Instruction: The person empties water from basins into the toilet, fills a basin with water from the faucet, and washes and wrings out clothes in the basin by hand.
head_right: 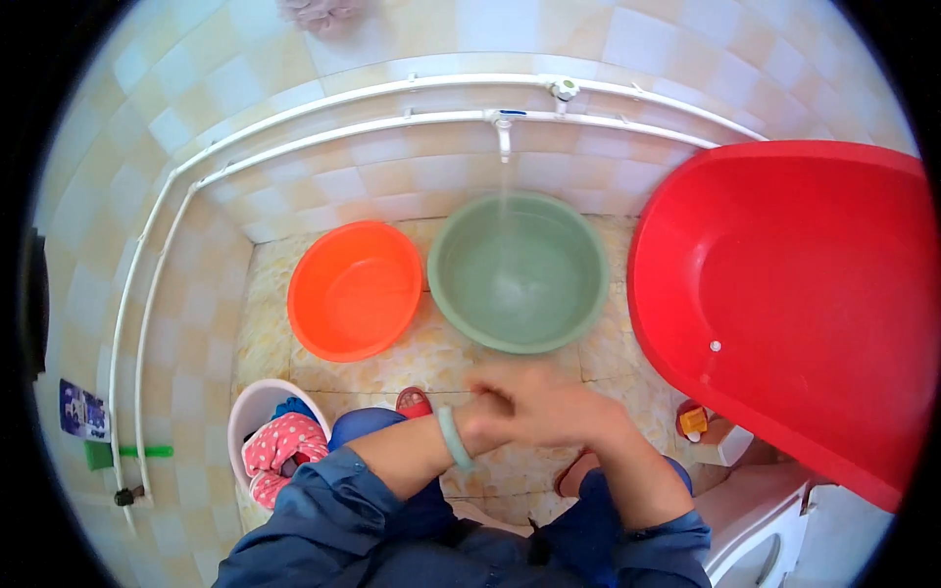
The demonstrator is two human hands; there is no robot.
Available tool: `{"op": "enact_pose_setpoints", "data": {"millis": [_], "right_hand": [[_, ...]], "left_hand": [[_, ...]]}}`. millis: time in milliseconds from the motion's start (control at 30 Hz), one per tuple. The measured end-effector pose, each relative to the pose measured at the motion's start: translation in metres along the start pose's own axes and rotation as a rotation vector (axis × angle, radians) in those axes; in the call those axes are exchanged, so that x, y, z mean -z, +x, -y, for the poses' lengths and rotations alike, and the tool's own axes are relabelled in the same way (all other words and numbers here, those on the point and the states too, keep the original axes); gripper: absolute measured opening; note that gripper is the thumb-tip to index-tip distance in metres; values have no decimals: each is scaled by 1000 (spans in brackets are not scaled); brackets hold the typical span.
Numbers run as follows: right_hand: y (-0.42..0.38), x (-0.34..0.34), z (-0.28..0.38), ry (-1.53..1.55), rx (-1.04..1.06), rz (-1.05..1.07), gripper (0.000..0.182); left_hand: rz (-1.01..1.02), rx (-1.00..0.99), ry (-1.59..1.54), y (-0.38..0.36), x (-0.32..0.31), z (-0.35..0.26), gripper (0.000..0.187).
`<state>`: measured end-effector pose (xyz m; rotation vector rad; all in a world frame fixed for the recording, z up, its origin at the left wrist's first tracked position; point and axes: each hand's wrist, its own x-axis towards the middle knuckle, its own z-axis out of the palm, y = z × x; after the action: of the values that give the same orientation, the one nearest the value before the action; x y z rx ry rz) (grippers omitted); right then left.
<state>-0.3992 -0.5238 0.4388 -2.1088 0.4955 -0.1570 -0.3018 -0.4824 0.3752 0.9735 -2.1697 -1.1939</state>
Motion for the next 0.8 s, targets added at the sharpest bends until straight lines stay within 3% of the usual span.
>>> {"op": "enact_pose_setpoints", "data": {"millis": [100,133,167,267,367,467,500,600,800], "right_hand": [[-11,31,-14,352,14,-419,32],[-14,42,-22,491,51,-546,29],[-17,52,-30,630,89,-671,26],[-23,67,-42,999,83,-984,24],[-20,62,-48,1185,132,-967,24],[-9,45,-42,1158,126,-881,26],[-4,38,-35,1143,128,-786,28],[12,16,-36,1054,-33,-958,29],[10,13,-27,937,-72,-1000,31]], "left_hand": [[-80,151,-4,26,16,1,53],[142,296,324,31,32,-9,55],[-4,280,224,30,36,-10,69],[-478,70,-211,29,38,-14,76],[-615,-13,-564,39,35,-17,83],[-735,-141,-858,49,24,-26,81],[-735,-116,-834,51,22,-23,81],[-735,-50,-735,55,23,-15,82],[-728,16,-516,48,29,-25,82]]}}
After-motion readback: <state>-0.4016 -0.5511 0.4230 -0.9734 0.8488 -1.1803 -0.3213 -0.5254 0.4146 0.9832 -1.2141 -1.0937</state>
